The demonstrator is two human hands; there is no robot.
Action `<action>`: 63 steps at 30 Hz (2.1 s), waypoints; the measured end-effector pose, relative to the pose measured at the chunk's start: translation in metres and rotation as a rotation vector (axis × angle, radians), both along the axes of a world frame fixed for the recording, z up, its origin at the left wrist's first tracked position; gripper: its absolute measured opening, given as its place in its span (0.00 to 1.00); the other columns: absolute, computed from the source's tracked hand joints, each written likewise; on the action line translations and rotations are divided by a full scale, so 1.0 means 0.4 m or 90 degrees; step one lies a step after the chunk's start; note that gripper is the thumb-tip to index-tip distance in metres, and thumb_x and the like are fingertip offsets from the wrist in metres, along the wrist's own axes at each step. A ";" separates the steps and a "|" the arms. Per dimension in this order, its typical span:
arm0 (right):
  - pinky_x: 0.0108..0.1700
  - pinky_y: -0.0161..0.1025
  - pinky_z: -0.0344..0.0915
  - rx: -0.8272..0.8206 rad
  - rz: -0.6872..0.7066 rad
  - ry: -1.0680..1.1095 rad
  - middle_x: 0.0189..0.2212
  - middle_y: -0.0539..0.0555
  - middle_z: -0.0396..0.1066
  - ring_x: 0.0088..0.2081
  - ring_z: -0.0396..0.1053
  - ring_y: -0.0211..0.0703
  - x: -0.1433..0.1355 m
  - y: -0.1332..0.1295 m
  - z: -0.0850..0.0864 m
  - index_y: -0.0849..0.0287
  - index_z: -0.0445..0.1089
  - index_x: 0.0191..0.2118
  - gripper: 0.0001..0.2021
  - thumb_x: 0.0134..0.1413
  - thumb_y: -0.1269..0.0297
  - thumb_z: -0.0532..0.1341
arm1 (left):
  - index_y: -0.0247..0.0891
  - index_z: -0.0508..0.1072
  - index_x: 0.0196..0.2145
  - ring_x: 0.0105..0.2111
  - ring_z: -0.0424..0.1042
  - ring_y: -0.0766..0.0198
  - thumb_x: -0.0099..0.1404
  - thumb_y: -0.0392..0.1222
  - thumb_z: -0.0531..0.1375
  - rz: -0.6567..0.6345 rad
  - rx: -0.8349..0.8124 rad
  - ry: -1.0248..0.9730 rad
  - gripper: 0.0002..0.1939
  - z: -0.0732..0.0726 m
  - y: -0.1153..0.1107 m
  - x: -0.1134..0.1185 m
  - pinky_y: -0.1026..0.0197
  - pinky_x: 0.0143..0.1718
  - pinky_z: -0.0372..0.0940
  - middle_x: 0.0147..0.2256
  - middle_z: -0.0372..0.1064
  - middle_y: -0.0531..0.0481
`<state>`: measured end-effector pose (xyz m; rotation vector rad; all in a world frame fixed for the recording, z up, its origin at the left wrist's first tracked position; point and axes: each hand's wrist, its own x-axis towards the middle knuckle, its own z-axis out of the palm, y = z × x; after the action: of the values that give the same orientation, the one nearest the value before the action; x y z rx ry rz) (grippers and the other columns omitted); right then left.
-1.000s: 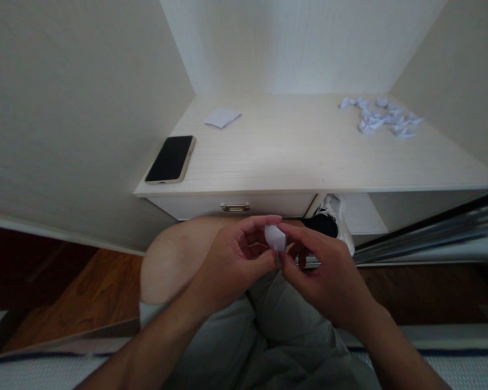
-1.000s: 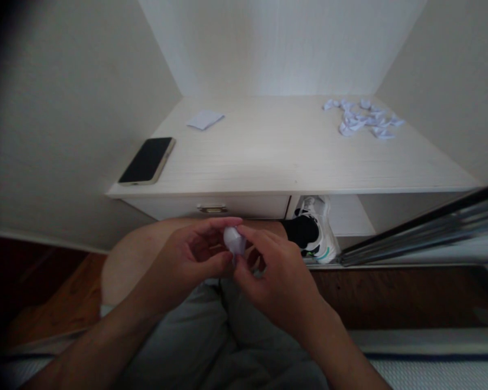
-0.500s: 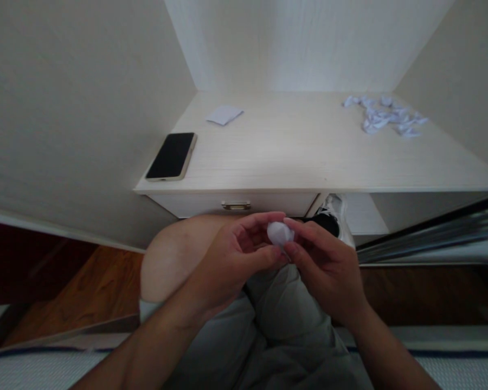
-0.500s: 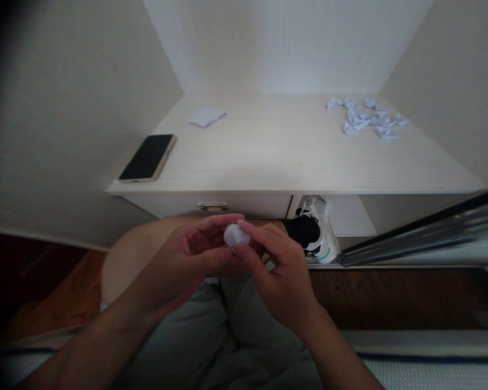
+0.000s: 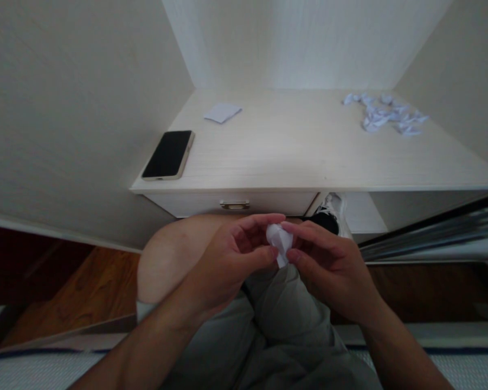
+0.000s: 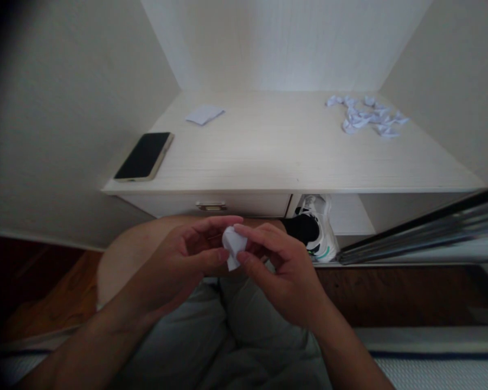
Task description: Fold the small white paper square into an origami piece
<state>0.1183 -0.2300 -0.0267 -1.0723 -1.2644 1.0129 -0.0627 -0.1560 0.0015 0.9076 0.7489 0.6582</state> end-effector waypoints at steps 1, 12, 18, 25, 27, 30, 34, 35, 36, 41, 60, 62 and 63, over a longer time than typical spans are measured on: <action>0.42 0.41 0.70 0.003 -0.004 -0.002 0.43 0.53 0.76 0.41 0.71 0.43 0.000 0.000 0.001 0.40 0.80 0.59 0.20 0.65 0.68 0.69 | 0.39 0.83 0.49 0.39 0.81 0.61 0.56 0.33 0.77 -0.004 0.002 0.000 0.22 0.000 0.000 0.000 0.61 0.42 0.74 0.43 0.84 0.46; 0.43 0.45 0.75 -0.109 0.020 0.211 0.42 0.52 0.82 0.40 0.76 0.46 -0.014 0.010 -0.034 0.44 0.84 0.49 0.15 0.55 0.62 0.77 | 0.42 0.84 0.50 0.40 0.81 0.61 0.55 0.32 0.78 -0.065 0.005 -0.019 0.25 0.002 0.000 -0.010 0.61 0.42 0.74 0.44 0.84 0.47; 0.35 0.37 0.73 -0.210 0.039 0.397 0.40 0.51 0.84 0.35 0.77 0.41 -0.036 0.034 -0.030 0.48 0.86 0.42 0.13 0.47 0.61 0.80 | 0.43 0.86 0.48 0.37 0.80 0.65 0.57 0.32 0.78 -0.069 0.015 -0.045 0.22 -0.012 0.009 -0.018 0.65 0.41 0.73 0.41 0.85 0.49; 0.41 0.37 0.76 -0.239 0.028 0.430 0.40 0.52 0.85 0.39 0.80 0.42 -0.056 0.049 -0.019 0.51 0.86 0.39 0.12 0.46 0.62 0.81 | 0.44 0.86 0.46 0.36 0.80 0.64 0.55 0.33 0.79 -0.010 0.015 0.006 0.20 -0.014 0.016 -0.034 0.64 0.40 0.74 0.39 0.85 0.49; 0.43 0.39 0.77 -0.221 0.011 0.398 0.41 0.53 0.86 0.40 0.81 0.42 -0.059 0.050 -0.024 0.51 0.86 0.40 0.12 0.48 0.62 0.80 | 0.44 0.86 0.45 0.37 0.81 0.62 0.56 0.34 0.78 0.006 0.016 0.026 0.19 -0.016 0.016 -0.039 0.63 0.41 0.75 0.40 0.85 0.49; 0.41 0.38 0.78 -0.191 -0.001 0.345 0.41 0.53 0.86 0.37 0.81 0.41 -0.062 0.049 -0.029 0.50 0.86 0.43 0.11 0.52 0.63 0.79 | 0.44 0.86 0.44 0.39 0.82 0.60 0.57 0.35 0.77 0.008 0.038 0.043 0.16 -0.019 0.019 -0.045 0.59 0.43 0.77 0.41 0.85 0.48; 0.38 0.35 0.78 -0.162 -0.016 0.293 0.38 0.52 0.86 0.33 0.80 0.38 -0.063 0.043 -0.021 0.51 0.86 0.44 0.08 0.57 0.64 0.76 | 0.41 0.86 0.42 0.38 0.82 0.60 0.60 0.36 0.75 0.000 0.159 0.070 0.11 -0.024 0.030 -0.045 0.59 0.43 0.78 0.39 0.83 0.47; 0.38 0.34 0.78 -0.158 -0.023 0.284 0.38 0.52 0.86 0.33 0.80 0.37 -0.063 0.042 -0.017 0.51 0.86 0.44 0.08 0.58 0.64 0.75 | 0.41 0.87 0.41 0.38 0.81 0.61 0.60 0.36 0.75 0.005 0.208 0.073 0.10 -0.027 0.034 -0.045 0.60 0.42 0.78 0.39 0.82 0.47; 0.38 0.33 0.78 -0.155 -0.030 0.275 0.37 0.51 0.86 0.33 0.80 0.37 -0.064 0.040 -0.014 0.51 0.86 0.44 0.07 0.58 0.64 0.75 | 0.41 0.87 0.41 0.38 0.81 0.61 0.60 0.35 0.75 0.012 0.256 0.073 0.11 -0.030 0.037 -0.044 0.61 0.42 0.77 0.39 0.81 0.48; 0.37 0.30 0.77 -0.153 -0.063 0.237 0.36 0.51 0.85 0.32 0.79 0.35 -0.067 0.039 -0.008 0.52 0.86 0.42 0.04 0.61 0.64 0.74 | 0.42 0.87 0.40 0.41 0.81 0.61 0.60 0.34 0.74 0.052 0.413 0.109 0.10 -0.039 0.044 -0.044 0.63 0.41 0.77 0.44 0.78 0.48; 0.41 0.35 0.75 -0.117 -0.109 0.099 0.37 0.51 0.84 0.38 0.80 0.40 -0.054 0.026 -0.023 0.54 0.83 0.41 0.04 0.60 0.65 0.73 | 0.40 0.81 0.44 0.33 0.83 0.65 0.64 0.33 0.71 0.082 0.452 0.264 0.10 -0.015 0.022 -0.030 0.67 0.35 0.75 0.36 0.85 0.53; 0.42 0.37 0.75 -0.128 -0.104 0.099 0.38 0.52 0.84 0.38 0.80 0.42 -0.055 0.024 -0.025 0.54 0.82 0.41 0.05 0.59 0.66 0.73 | 0.40 0.80 0.46 0.33 0.82 0.65 0.63 0.32 0.71 0.082 0.443 0.265 0.13 -0.013 0.018 -0.028 0.68 0.33 0.75 0.36 0.84 0.54; 0.42 0.38 0.75 -0.133 -0.098 0.102 0.38 0.52 0.84 0.39 0.80 0.42 -0.057 0.023 -0.026 0.55 0.82 0.41 0.06 0.58 0.66 0.74 | 0.40 0.79 0.47 0.32 0.82 0.66 0.63 0.32 0.71 0.082 0.441 0.270 0.14 -0.011 0.016 -0.027 0.68 0.32 0.74 0.35 0.84 0.54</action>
<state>0.0957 -0.2207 -0.0371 -1.2033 -0.9479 1.1073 -0.0736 -0.1496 -0.0028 1.6786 0.9805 0.8720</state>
